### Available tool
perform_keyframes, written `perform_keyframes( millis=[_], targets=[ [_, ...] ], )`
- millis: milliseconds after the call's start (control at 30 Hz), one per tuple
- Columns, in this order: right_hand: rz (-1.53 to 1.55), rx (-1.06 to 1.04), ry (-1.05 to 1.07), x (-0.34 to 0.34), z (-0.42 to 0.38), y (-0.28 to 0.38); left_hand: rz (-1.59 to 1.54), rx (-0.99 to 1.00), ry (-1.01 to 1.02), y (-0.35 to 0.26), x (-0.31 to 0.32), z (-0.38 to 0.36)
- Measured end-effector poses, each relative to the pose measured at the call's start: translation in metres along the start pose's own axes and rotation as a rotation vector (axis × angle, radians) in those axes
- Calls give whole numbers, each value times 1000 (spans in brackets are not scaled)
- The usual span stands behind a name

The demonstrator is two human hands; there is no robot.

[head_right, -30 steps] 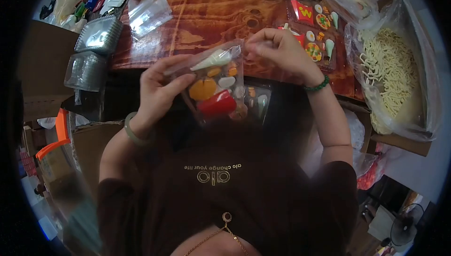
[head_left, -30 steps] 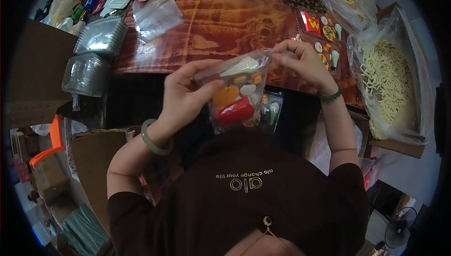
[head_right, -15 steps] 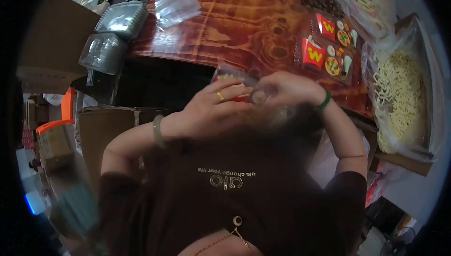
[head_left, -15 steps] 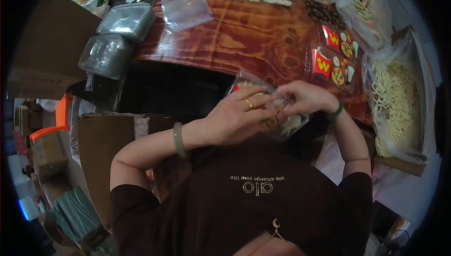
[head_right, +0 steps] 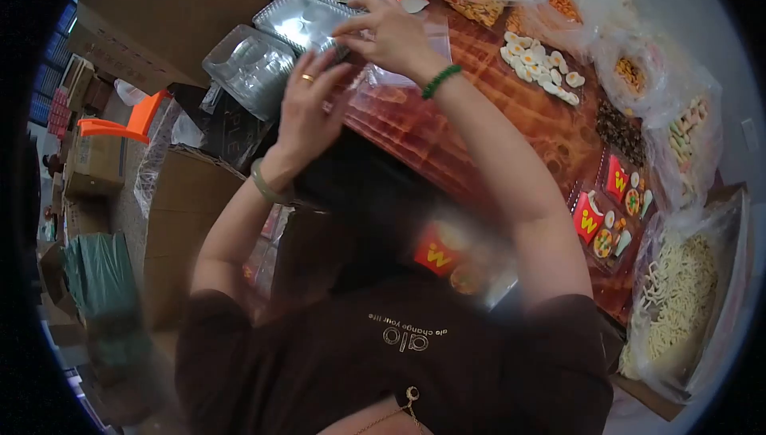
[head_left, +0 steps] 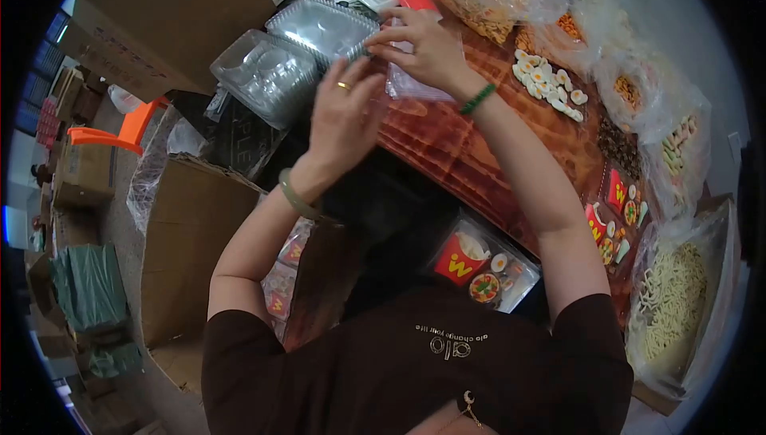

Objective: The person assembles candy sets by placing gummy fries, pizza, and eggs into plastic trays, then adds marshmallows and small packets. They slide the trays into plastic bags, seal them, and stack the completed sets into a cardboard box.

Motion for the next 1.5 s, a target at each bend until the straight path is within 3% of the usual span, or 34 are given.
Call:
perform_keyframes(
  millis=[67,100,167,233,333,700,767,833,900,1000,1067,1133,1167,1233,1267,1333,1367,1433,1467,1500],
  targets=[
    [-11,15,-6,41,23,-8,291,-151,-61,48,-21,9],
    [-28,123,86,61,30,-15,465,-230,-47,69,-28,10],
    [-40,222,182,78,39,-19,506,-286,-14,107,-29,2],
    [-44,457,348,87,37,-27,524,-400,68,128,-28,-6],
    [140,450,267,103,38,-46,474,-400,74,133,-23,-11],
    [331,409,234,115,35,-59,501,-385,95,123,-29,-4],
    [-4,337,358,95,47,-25,561,-357,79,117,-27,3],
    [-101,347,411,109,53,-16,393,-113,146,102,-10,13],
    [-205,356,454,115,53,-10,435,-124,215,102,2,21],
    [-242,282,163,95,46,0,417,-171,296,104,9,27],
    [-265,230,79,72,43,-3,355,-200,311,107,7,33],
    [-243,112,-42,26,42,7,97,-103,-264,87,-45,46],
    [-189,75,-19,1,39,8,104,-78,-387,81,-62,53],
    [59,38,106,-52,27,9,-23,-216,-514,73,-87,68],
    [252,42,202,-77,17,11,-200,-247,-445,87,-77,82],
    [618,214,419,-122,-13,18,-787,-429,-28,84,-30,106],
    [712,153,432,-139,-32,11,-1053,-403,235,71,0,112],
    [690,348,502,-184,-68,23,-1358,-347,749,12,44,108],
    [724,416,530,-201,-88,26,-1461,-309,909,-23,62,100],
    [511,452,490,-221,-109,19,-1476,-352,981,-44,84,93]
  ],
)
Point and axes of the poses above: each hand's wrist, its own z-axis towards the middle knuckle, its own x-axis out of the palm, y = z × x, the point moved 8 cm from there along z, towards the middle knuckle, and after that the axes turned 9 degrees about -x, right-handed, at the moved point
